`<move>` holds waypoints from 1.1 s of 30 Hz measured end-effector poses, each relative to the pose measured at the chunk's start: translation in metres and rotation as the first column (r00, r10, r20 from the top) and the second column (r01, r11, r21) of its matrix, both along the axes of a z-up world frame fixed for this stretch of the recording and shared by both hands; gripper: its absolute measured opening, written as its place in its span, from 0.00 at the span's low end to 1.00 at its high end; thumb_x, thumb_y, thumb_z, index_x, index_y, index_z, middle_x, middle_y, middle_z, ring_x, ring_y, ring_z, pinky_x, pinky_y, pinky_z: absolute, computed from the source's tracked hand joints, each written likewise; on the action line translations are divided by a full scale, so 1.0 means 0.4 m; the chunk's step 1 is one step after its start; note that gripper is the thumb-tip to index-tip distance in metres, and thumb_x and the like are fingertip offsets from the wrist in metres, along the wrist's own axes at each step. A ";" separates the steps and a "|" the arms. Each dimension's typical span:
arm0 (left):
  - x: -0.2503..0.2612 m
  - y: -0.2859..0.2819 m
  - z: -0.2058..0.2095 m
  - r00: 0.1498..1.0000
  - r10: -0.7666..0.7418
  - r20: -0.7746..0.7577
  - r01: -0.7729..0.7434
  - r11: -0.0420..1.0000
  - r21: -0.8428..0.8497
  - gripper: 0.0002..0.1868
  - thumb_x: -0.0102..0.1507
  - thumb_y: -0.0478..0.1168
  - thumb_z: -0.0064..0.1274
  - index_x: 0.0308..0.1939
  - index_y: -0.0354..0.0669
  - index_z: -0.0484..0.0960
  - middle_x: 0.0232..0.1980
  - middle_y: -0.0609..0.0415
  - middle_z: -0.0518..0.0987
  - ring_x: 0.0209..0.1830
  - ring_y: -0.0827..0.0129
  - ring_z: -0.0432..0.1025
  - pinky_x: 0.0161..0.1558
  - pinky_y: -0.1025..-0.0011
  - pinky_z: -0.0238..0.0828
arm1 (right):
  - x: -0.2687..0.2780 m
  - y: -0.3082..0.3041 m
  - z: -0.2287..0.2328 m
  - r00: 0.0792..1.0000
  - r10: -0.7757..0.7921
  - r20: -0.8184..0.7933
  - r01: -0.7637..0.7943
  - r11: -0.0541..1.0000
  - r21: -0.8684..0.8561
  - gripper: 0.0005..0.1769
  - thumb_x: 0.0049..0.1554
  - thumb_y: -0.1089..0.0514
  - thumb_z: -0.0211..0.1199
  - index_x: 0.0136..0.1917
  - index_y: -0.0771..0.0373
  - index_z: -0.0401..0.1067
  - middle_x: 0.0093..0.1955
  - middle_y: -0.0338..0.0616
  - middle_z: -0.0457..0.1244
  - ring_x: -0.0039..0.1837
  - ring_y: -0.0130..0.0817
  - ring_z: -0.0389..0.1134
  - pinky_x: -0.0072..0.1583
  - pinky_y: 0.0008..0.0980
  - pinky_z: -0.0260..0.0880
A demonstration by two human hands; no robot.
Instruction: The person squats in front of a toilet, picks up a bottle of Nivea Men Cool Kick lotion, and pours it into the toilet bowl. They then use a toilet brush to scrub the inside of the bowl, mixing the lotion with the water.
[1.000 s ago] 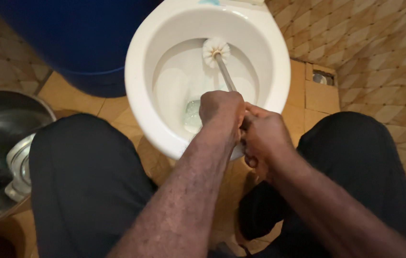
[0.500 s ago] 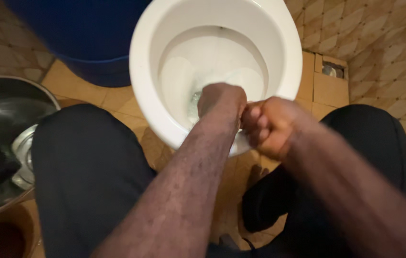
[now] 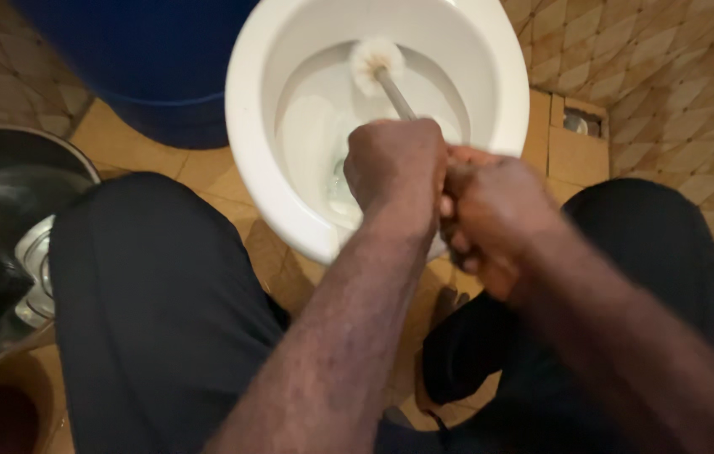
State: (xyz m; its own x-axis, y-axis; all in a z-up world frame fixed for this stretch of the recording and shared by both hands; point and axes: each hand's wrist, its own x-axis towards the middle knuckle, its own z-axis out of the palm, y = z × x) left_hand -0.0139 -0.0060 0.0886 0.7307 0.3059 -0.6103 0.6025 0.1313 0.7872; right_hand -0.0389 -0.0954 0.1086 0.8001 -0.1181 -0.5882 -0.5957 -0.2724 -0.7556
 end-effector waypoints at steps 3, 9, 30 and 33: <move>-0.037 -0.014 0.047 0.992 0.098 0.076 -0.103 0.992 0.066 0.13 0.57 0.36 0.45 0.37 0.32 0.83 0.34 0.42 0.84 0.33 0.54 0.81 0.38 0.58 0.78 | -0.029 -0.030 0.034 0.990 0.140 0.019 -0.137 0.984 -0.114 0.22 0.68 0.55 0.46 0.71 0.52 0.73 0.27 0.36 0.58 0.22 0.22 0.48 0.22 0.25 0.53; -0.029 -0.021 0.089 0.961 0.087 0.264 -0.135 0.976 0.170 0.20 0.59 0.39 0.50 0.55 0.40 0.80 0.43 0.51 0.80 0.38 0.66 0.82 0.43 0.64 0.82 | -0.044 -0.027 0.081 0.951 0.235 0.203 -0.196 0.961 -0.195 0.25 0.66 0.55 0.48 0.74 0.50 0.69 0.27 0.37 0.59 0.21 0.23 0.53 0.21 0.25 0.60; 0.036 -0.084 -0.013 0.945 -0.205 0.256 0.103 0.927 0.361 0.22 0.57 0.42 0.59 0.56 0.46 0.85 0.46 0.42 0.86 0.43 0.56 0.82 0.49 0.65 0.77 | 0.000 -0.066 0.026 0.998 0.034 0.056 -0.035 0.999 0.013 0.25 0.68 0.52 0.43 0.76 0.41 0.64 0.29 0.38 0.55 0.22 0.26 0.47 0.22 0.30 0.49; 0.041 -0.046 0.001 0.938 -0.117 0.327 -0.017 0.925 0.380 0.24 0.57 0.41 0.59 0.58 0.41 0.82 0.48 0.40 0.85 0.42 0.57 0.84 0.47 0.65 0.80 | 0.013 -0.033 0.051 0.996 0.073 0.053 -0.073 0.997 0.005 0.26 0.68 0.52 0.44 0.77 0.41 0.63 0.29 0.37 0.55 0.22 0.25 0.47 0.22 0.29 0.48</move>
